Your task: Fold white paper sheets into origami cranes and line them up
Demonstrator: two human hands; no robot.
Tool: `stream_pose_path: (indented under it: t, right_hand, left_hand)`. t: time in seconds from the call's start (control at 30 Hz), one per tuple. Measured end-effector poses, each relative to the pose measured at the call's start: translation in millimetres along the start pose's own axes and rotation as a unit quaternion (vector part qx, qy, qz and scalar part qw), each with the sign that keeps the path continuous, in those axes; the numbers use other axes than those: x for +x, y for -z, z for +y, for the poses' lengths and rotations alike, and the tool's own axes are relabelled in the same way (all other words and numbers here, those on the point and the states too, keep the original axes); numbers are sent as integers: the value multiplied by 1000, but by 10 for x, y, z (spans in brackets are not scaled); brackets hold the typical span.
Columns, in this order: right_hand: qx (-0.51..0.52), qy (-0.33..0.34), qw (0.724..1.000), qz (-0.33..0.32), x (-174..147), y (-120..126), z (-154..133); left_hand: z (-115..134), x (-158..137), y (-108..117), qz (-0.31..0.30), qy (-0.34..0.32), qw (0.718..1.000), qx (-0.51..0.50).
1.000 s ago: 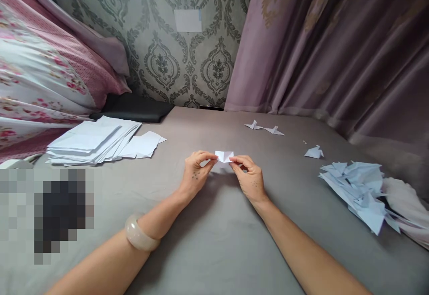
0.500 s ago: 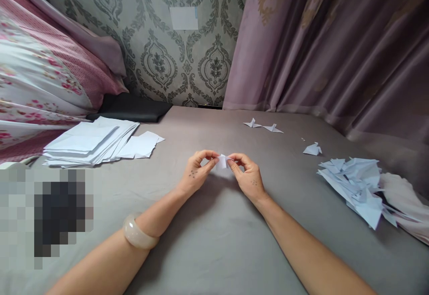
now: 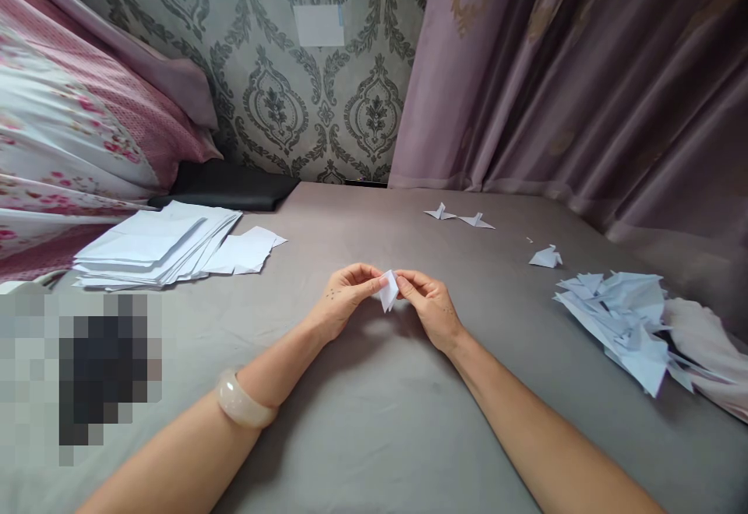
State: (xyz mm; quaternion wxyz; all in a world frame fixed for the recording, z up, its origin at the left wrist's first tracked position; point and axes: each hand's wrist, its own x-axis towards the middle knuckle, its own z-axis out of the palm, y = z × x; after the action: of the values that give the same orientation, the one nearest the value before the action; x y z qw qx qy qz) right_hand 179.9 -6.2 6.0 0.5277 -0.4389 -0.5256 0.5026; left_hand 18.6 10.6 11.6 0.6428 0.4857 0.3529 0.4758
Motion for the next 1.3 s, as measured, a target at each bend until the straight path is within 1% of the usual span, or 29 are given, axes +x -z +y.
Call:
stream_pose_path:
  t: [0.17,0.37,0.57,0.73,0.8,0.87,0.9,0.97,1.03,1.1,1.2,1.3]
  right_hand:
    - [25,-20,999,-40,-19,-14,-9]
    - [21,-30,999,-15,-28,-82,-44]
    - [-37,-9,999,13,-8,-59,-22]
    - [1,-12,999,42,19,-31,25]
    - [13,-19,998,54,25,-27,33]
    - [16,-28,997,65,24,-30,21]
    - [15,-36,997,60,20,-35,8]
    - [9,-48,998,29,6,-51,-29]
    - [3,-50,999,-6,-11,-71,-66]
    - [6,-43,999,-13,-24,-84,-87]
    - [8,-29,1000,10,-24,-77,-76]
    - [6,-23,999,29,-8,-55,-41]
  left_hand:
    - [-18,12,4,40,5,999,6]
    - [8,0,-45,52,1,999,2]
    - [-33,5,-29,17,11,999,48]
    - [-65,-4,-24,-30,38,996,70]
    - [-62,-7,-24,-34,39,996,75]
    - [-58,0,-15,-14,36,997,60]
    - [-58,6,-6,2,37,998,43]
    - [-63,22,13,32,47,998,-3]
    - [-73,36,28,41,57,997,-36]
    - [-84,40,33,33,61,997,-45]
    - [-85,28,20,5,78,996,-31]
    - [-68,4,-1,-25,92,995,9]
